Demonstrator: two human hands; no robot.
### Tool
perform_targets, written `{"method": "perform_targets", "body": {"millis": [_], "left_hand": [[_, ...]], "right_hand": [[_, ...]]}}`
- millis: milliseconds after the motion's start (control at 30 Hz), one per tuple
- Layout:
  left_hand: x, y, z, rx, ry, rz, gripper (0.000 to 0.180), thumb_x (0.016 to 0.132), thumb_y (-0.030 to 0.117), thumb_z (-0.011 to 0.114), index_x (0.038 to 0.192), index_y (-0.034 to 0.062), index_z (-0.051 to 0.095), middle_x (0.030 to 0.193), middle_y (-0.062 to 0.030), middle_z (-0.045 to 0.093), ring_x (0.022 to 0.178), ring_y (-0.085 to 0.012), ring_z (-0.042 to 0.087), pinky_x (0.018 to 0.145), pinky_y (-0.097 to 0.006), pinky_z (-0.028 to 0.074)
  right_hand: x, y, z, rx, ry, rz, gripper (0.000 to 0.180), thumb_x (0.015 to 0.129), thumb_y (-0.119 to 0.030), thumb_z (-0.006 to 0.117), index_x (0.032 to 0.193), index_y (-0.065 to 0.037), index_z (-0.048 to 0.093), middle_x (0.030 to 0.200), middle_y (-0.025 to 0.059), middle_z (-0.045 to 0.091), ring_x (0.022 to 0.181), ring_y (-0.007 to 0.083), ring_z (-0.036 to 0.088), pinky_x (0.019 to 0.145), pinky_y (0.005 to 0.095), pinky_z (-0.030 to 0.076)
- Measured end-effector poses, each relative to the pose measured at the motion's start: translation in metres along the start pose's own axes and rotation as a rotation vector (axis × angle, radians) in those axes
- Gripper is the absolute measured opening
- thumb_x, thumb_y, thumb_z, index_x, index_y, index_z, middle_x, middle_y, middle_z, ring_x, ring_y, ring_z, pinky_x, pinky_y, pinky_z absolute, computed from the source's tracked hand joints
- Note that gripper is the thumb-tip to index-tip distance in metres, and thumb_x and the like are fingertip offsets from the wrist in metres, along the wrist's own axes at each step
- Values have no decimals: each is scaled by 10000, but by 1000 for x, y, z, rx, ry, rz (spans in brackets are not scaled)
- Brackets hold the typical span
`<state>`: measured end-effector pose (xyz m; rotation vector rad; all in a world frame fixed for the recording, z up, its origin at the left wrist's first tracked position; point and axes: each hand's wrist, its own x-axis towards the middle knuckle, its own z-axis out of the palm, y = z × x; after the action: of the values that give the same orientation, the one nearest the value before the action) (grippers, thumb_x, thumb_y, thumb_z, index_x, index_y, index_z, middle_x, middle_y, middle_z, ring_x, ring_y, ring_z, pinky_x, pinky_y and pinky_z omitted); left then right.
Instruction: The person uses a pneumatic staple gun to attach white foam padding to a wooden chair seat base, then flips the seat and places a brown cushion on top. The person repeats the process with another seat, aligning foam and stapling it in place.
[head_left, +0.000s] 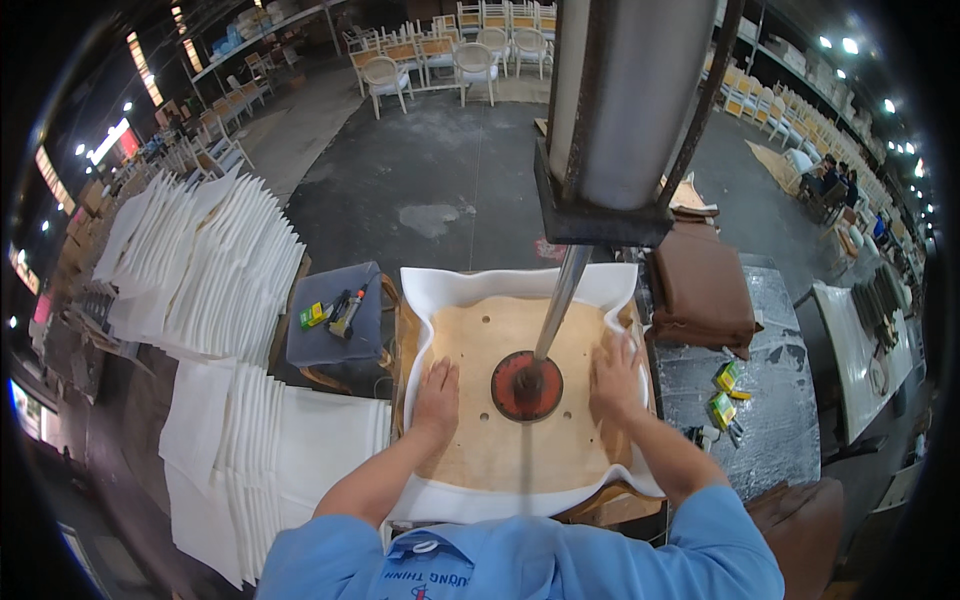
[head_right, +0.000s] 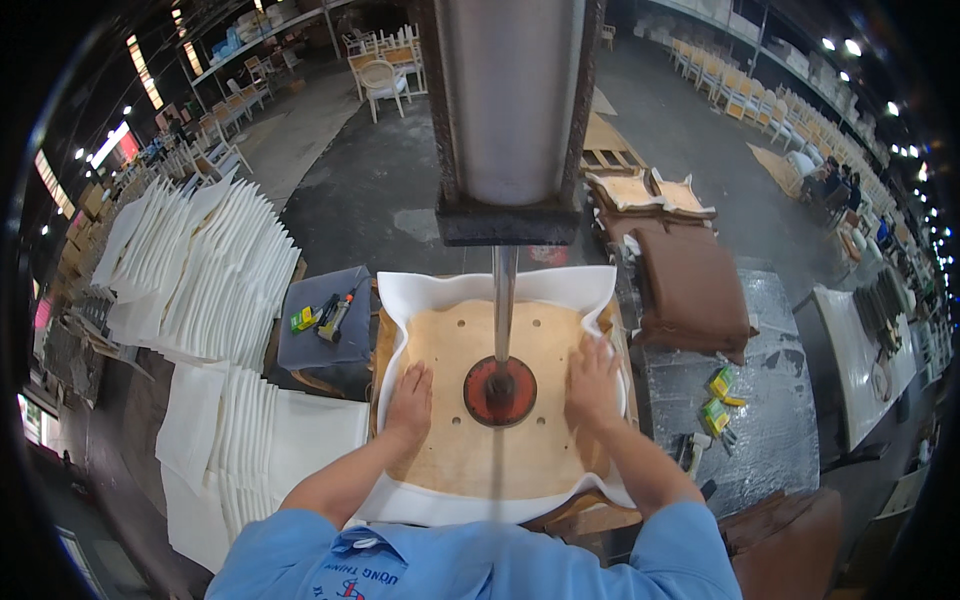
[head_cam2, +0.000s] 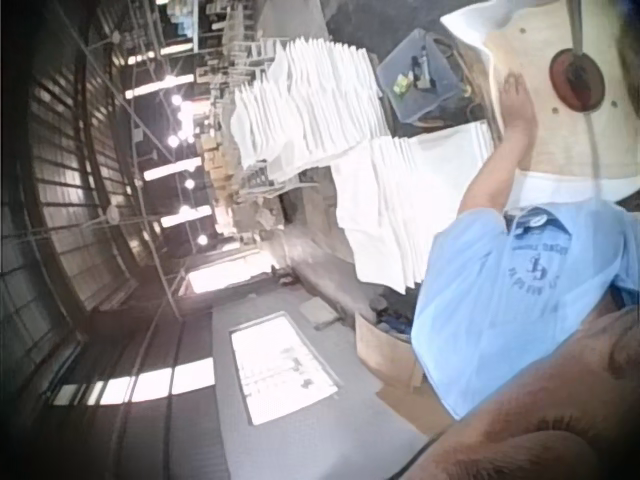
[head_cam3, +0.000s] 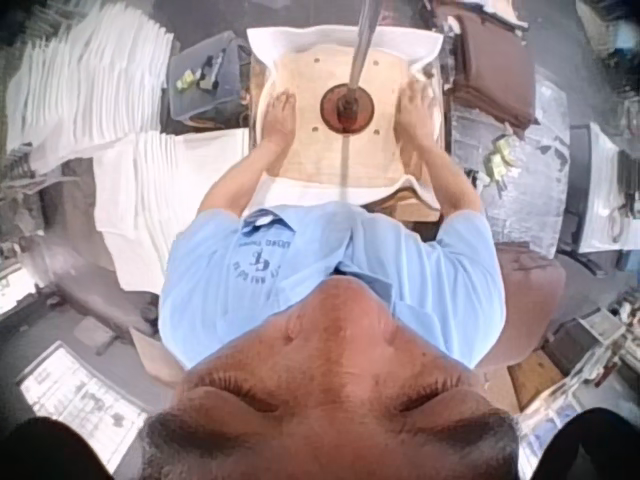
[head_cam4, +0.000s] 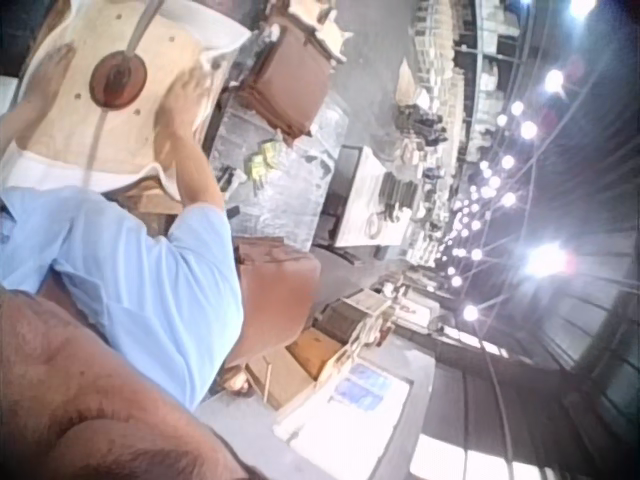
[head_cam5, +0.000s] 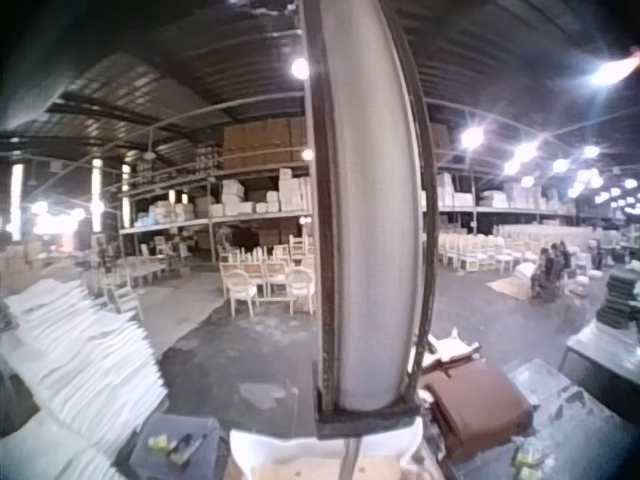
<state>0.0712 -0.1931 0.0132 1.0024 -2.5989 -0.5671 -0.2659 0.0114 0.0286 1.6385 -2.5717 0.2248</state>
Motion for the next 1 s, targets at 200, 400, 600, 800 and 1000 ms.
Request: {"method": "perform_targets", "body": {"millis": [200,400,600,800,1000], "left_hand": [[-48,22,1,159,-78,-76,782,1115,464,531,1751,37,372,1836,-246,287,1710,-453,221,1403,-566,120],[-63,23,2,119,-73,-97,764,1106,449,551,1724,20,416,1817,-254,323,1694,-480,247,1396,-573,153],[-59,27,14,63,67,-57,672,1087,344,593,1646,-18,506,1744,-291,427,1640,-509,345,1376,-562,250],[-26,15,2,-87,-66,-130,657,1095,335,601,1625,-44,517,1755,-297,399,1631,-476,363,1377,-511,269],[11,-3,15,60,98,-128,641,1138,341,561,1652,-36,495,1770,-294,368,1650,-449,343,1380,-483,276]], "right_hand": [[-57,-32,17,399,2,-36,639,1082,-319,621,1617,18,533,1726,336,395,1629,531,331,1348,665,200],[-71,-38,19,352,8,-40,622,1067,-295,624,1604,9,551,1697,335,443,1613,523,364,1340,641,229],[-56,-28,23,338,100,-75,542,1035,-255,649,1523,-20,628,1634,294,529,1563,498,443,1310,642,279],[-21,-28,27,357,-11,28,488,1032,-241,677,1478,-43,662,1598,259,555,1508,485,499,1238,556,422],[61,-42,40,354,-45,-162,539,1058,-245,674,1550,-31,617,1657,295,505,1569,493,441,1320,540,365]]}}
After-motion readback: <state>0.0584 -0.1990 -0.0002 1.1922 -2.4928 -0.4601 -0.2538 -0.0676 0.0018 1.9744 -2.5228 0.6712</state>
